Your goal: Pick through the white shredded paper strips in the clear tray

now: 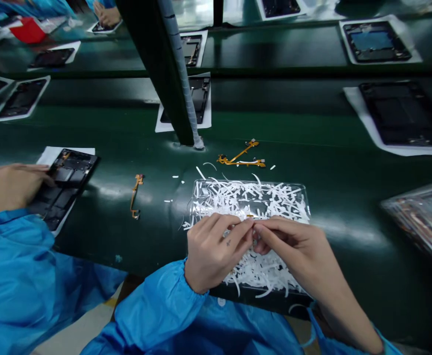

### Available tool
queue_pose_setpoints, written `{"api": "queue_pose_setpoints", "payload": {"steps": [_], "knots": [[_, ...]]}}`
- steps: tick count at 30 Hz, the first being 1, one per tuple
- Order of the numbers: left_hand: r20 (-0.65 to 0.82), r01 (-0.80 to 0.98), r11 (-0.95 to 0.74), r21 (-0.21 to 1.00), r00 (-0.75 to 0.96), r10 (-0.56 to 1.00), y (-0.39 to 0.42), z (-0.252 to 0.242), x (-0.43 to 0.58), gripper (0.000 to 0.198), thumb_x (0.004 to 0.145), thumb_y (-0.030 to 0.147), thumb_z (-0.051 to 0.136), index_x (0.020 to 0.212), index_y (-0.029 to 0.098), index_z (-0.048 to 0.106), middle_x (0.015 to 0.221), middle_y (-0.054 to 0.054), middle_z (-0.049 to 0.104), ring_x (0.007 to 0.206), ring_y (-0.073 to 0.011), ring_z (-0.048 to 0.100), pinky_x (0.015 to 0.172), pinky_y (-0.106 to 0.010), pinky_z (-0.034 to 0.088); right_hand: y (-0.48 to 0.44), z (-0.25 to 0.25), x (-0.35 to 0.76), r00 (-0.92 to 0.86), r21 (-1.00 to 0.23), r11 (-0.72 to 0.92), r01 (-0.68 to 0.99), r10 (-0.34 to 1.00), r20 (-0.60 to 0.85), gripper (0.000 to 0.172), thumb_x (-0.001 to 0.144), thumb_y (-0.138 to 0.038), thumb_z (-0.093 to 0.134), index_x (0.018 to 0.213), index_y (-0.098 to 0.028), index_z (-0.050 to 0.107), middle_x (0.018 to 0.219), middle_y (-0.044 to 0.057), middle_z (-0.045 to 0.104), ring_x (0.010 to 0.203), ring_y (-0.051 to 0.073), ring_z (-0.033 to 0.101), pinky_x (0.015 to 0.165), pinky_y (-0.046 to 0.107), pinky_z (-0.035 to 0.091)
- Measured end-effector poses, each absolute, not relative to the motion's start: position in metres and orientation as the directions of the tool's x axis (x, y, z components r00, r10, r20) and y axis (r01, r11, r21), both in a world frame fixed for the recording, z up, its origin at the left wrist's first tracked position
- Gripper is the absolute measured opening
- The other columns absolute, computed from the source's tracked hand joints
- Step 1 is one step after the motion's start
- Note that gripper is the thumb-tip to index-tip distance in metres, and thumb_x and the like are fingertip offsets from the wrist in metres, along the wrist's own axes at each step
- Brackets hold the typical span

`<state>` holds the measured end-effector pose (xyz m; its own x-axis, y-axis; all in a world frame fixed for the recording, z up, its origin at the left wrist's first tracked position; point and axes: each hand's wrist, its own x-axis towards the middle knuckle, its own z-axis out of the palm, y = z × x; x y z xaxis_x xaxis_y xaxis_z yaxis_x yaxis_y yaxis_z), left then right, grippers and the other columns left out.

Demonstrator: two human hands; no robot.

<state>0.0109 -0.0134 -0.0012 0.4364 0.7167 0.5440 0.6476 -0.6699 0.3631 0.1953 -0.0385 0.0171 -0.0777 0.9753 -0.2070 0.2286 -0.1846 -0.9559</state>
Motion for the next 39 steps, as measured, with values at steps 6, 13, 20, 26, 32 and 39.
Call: {"api": "queue_pose_setpoints", "payload": {"steps": [6, 13, 20, 26, 32, 39], "knots": [[0.549, 0.658, -0.665, 0.353, 0.430, 0.717, -0.012, -0.003, 0.011, 0.014, 0.086, 0.014, 0.071, 0.100, 0.017, 0.069, 0.085, -0.003, 0.071, 0.074, -0.0162, 0.065, 0.064, -0.030, 0.051, -0.037, 0.015, 0.190, -0.083, -0.963, -0.167, 0.211, 0.979, -0.188, 0.026, 0.097, -0.036, 0.060, 0.108, -0.021, 0.079, 0.074, 0.003, 0.071, 0.065, 0.014, 0.068, 0.064, 0.029, 0.057], [0.531, 0.672, -0.646, 0.363, 0.420, 0.736, -0.011, -0.004, 0.014, 0.009, 0.086, 0.013, 0.068, 0.095, 0.015, 0.067, 0.087, -0.005, 0.070, 0.075, -0.0163, 0.066, 0.064, -0.029, 0.054, -0.036, 0.020, 0.189, -0.101, -0.917, -0.085, 0.389, 0.986, -0.134, 0.023, 0.099, -0.033, 0.057, 0.102, -0.024, 0.078, 0.077, 0.001, 0.070, 0.072, 0.014, 0.064, 0.066, 0.030, 0.049], [0.204, 0.501, -0.340, 0.796, 0.307, 0.930, 0.000, 0.001, 0.000, 0.007, 0.091, 0.016, 0.060, 0.094, 0.019, 0.066, 0.090, -0.003, 0.067, 0.073, -0.0124, 0.063, 0.059, -0.025, 0.053, -0.041, 0.030, 0.208, -0.075, -0.884, -0.136, 0.448, 0.979, -0.188, 0.020, 0.097, -0.038, 0.059, 0.090, -0.025, 0.072, 0.083, 0.001, 0.070, 0.076, 0.017, 0.062, 0.070, 0.030, 0.047], [0.071, 0.297, -0.196, 0.934, 0.384, 0.920, 0.000, 0.006, 0.005, 0.012, 0.095, 0.025, 0.063, 0.101, 0.022, 0.072, 0.090, -0.004, 0.072, 0.074, -0.0120, 0.067, 0.056, -0.023, 0.057, -0.040, 0.022, 0.206, -0.149, -0.903, -0.146, 0.404, 0.963, -0.223, 0.018, 0.094, -0.043, 0.063, 0.098, -0.028, 0.072, 0.094, 0.002, 0.072, 0.087, 0.019, 0.065, 0.074, 0.031, 0.050], [0.176, 0.285, -0.220, 0.933, 0.171, 0.969, 0.006, 0.010, -0.004, 0.011, 0.095, 0.022, 0.063, 0.090, 0.021, 0.074, 0.083, -0.002, 0.071, 0.072, -0.0114, 0.066, 0.058, -0.023, 0.057, -0.043, 0.018, 0.207, -0.178, -0.891, -0.138, 0.433, 0.956, -0.234, 0.017, 0.090, -0.045, 0.068, 0.091, -0.029, 0.074, 0.092, 0.003, 0.071, 0.084, 0.020, 0.066, 0.072, 0.032, 0.051], [0.424, 0.473, -0.452, 0.756, 0.172, 0.889, -0.005, 0.013, 0.000, 0.017, 0.093, 0.022, 0.066, 0.109, 0.022, 0.071, 0.092, -0.002, 0.066, 0.073, -0.0103, 0.061, 0.064, -0.025, 0.057, -0.047, 0.017, 0.209, -0.178, -0.904, -0.118, 0.410, 0.962, -0.207, 0.015, 0.092, -0.041, 0.067, 0.095, -0.029, 0.076, 0.093, 0.003, 0.072, 0.085, 0.020, 0.066, 0.071, 0.032, 0.052]]}}
